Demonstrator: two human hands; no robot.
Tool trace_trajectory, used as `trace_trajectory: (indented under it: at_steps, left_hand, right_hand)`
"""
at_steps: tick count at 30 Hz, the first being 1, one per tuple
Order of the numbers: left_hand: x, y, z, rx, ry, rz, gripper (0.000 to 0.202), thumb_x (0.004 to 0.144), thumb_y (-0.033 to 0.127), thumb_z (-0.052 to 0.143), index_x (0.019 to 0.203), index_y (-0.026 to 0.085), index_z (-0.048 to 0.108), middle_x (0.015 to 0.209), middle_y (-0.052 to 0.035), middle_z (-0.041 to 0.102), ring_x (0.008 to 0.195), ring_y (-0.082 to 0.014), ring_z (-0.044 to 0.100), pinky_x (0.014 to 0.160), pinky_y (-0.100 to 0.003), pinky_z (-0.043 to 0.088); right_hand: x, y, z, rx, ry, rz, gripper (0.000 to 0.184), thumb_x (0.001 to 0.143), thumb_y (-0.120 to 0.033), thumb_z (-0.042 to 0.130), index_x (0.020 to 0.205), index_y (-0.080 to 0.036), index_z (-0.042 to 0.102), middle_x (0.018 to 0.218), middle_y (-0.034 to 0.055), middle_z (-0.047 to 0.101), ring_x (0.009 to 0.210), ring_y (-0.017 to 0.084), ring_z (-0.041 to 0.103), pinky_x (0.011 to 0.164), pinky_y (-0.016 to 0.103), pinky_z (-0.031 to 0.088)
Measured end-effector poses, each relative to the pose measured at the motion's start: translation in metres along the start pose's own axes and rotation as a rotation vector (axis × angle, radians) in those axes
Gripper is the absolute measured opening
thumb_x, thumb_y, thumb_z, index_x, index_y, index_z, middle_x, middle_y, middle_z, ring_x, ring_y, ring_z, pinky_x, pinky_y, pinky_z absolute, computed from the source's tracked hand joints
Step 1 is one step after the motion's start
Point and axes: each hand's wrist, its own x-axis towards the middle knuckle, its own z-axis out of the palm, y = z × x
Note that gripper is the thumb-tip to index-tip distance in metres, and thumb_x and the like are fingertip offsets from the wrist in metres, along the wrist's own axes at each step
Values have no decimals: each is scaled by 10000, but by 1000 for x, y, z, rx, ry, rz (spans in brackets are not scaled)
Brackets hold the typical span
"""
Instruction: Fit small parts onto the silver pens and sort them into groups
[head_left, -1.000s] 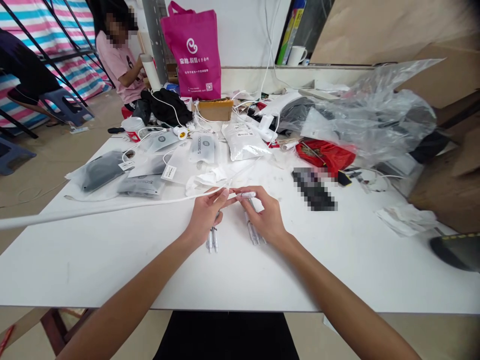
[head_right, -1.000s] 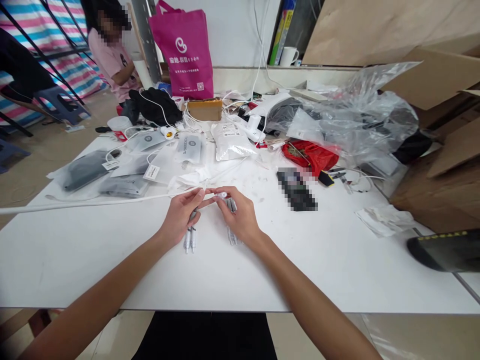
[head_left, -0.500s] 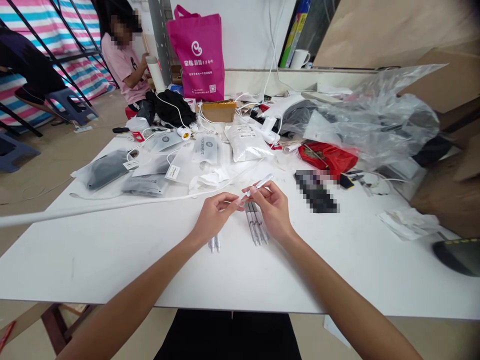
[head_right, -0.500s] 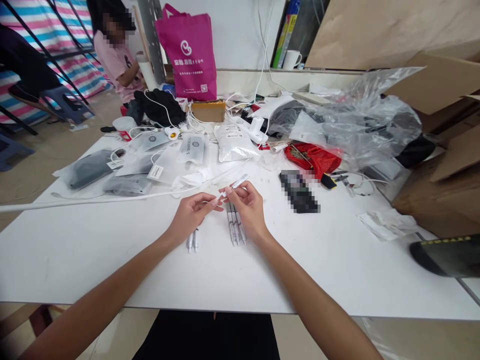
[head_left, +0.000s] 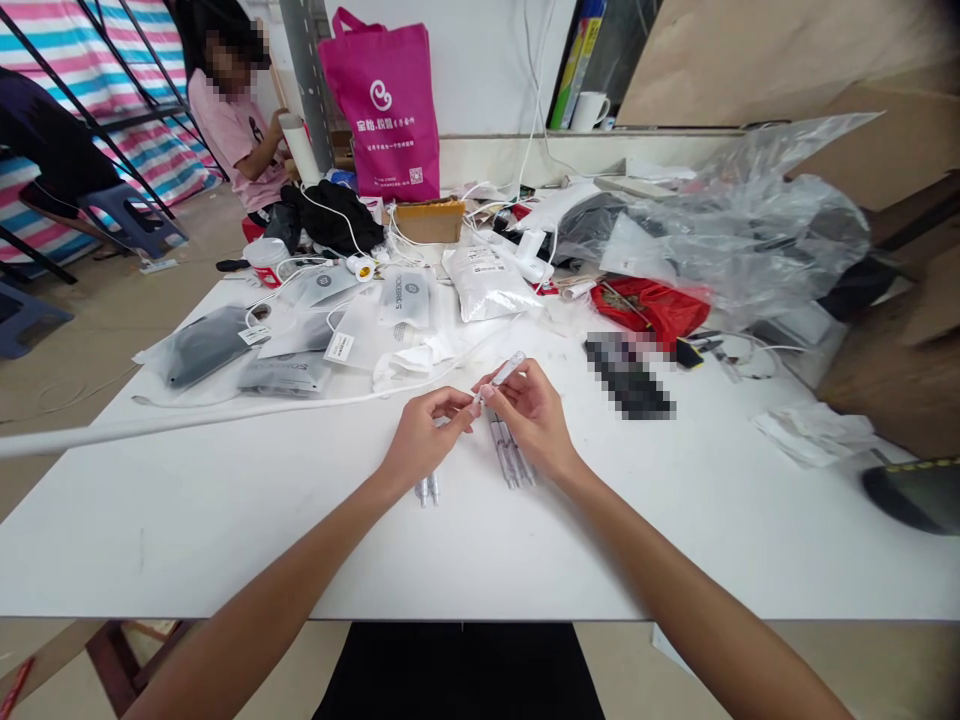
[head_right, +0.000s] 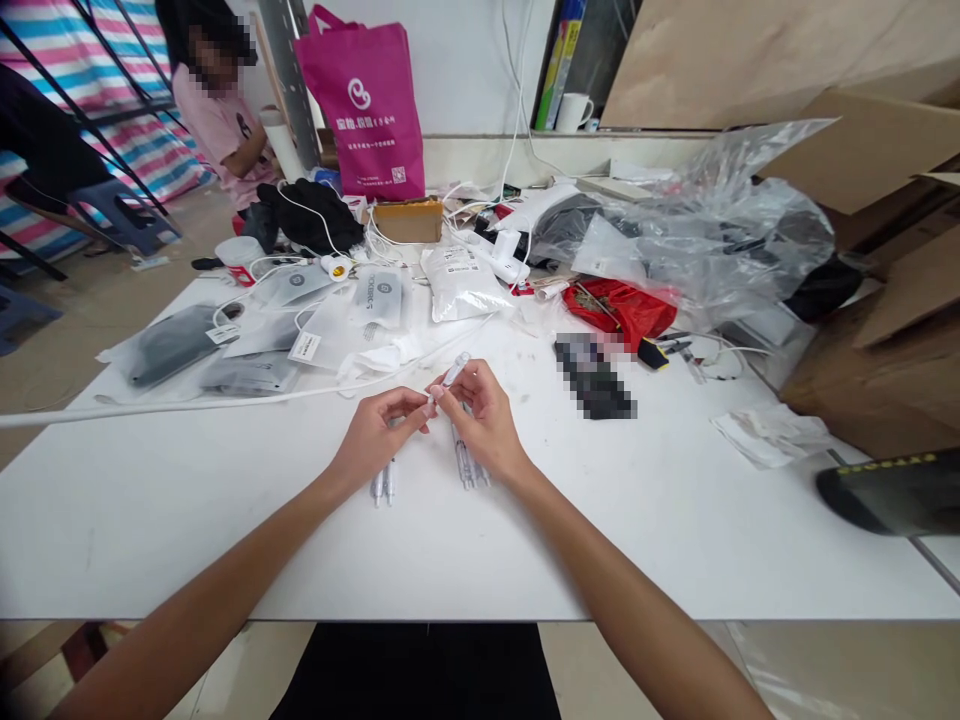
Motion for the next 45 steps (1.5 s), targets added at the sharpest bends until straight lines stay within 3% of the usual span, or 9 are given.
trace_trajectory:
  at_steps: [6, 12, 17, 20, 23, 27, 33, 45]
  left_hand:
    - [-1, -5, -1, 56, -9, 38, 328, 958, 518, 719, 970, 196, 778, 900, -44, 754, 811, -181, 698, 798, -303, 596]
    - [-4, -9, 2, 129, 74, 102, 292, 977, 501, 716, 1008, 222, 797, 962, -27, 794, 771, -164, 738, 707, -267, 584]
    - [-3, -13, 2, 273, 207, 365, 221, 992, 385, 733, 1147, 238, 788, 1026, -38, 815, 848, -172, 760, 727, -272, 594]
    - [-2, -15, 0, 389, 236, 570, 164, 1016, 288, 708, 1141, 241, 804, 966, -34, 809, 826, -149, 733, 761, -269, 577]
    - [-1, -18, -1, 478, 267, 660, 156, 1019, 248, 701, 1122, 241, 818, 926, -32, 795, 792, -131, 715, 714, -248, 552]
    - [2, -22, -3, 535, 266, 693, 143, 1019, 229, 697, 1069, 228, 831, 908, -29, 782, 753, -113, 702, 676, -233, 534]
    - [5, -27, -6, 512, 270, 665, 128, 1005, 241, 719, 1043, 226, 841, 876, -22, 772, 698, -99, 659, 608, -231, 496]
    - [7, -20, -11, 520, 254, 656, 151, 1024, 216, 680, 1090, 219, 815, 902, -29, 789, 781, -135, 711, 728, -267, 553]
  right_hand:
    - [-2, 3, -4, -177, -16, -3, 247, 946, -427, 783, 1048, -232, 671, 1001, 38, 715, 925, 181, 702, 835, 336, 580]
    - [-6, -4, -2, -166, -25, 20, 195, 977, -428, 745, 1055, -251, 723, 1034, 41, 748, 939, 192, 713, 870, 349, 573]
    - [-5, -6, 1, -128, 38, 113, 281, 920, -505, 791, 996, -238, 744, 980, 40, 759, 907, 199, 717, 825, 335, 571]
    - [-3, -5, 0, -101, 53, 180, 324, 881, -531, 823, 967, -228, 747, 916, 34, 760, 850, 195, 718, 784, 322, 561]
    - [-1, -3, -2, -57, 3, 226, 319, 879, -534, 823, 963, -230, 771, 922, 37, 775, 858, 204, 731, 820, 334, 563]
    - [1, -1, -5, -44, -71, 241, 319, 918, -549, 773, 947, -234, 811, 1003, 57, 786, 917, 223, 724, 890, 364, 562]
    - [0, 0, -7, -47, -75, 254, 326, 914, -557, 773, 953, -235, 799, 1006, 58, 774, 907, 227, 723, 898, 387, 570]
    - [2, -4, -8, -47, -111, 262, 358, 929, -580, 746, 976, -230, 812, 1006, 57, 765, 917, 219, 726, 899, 368, 577]
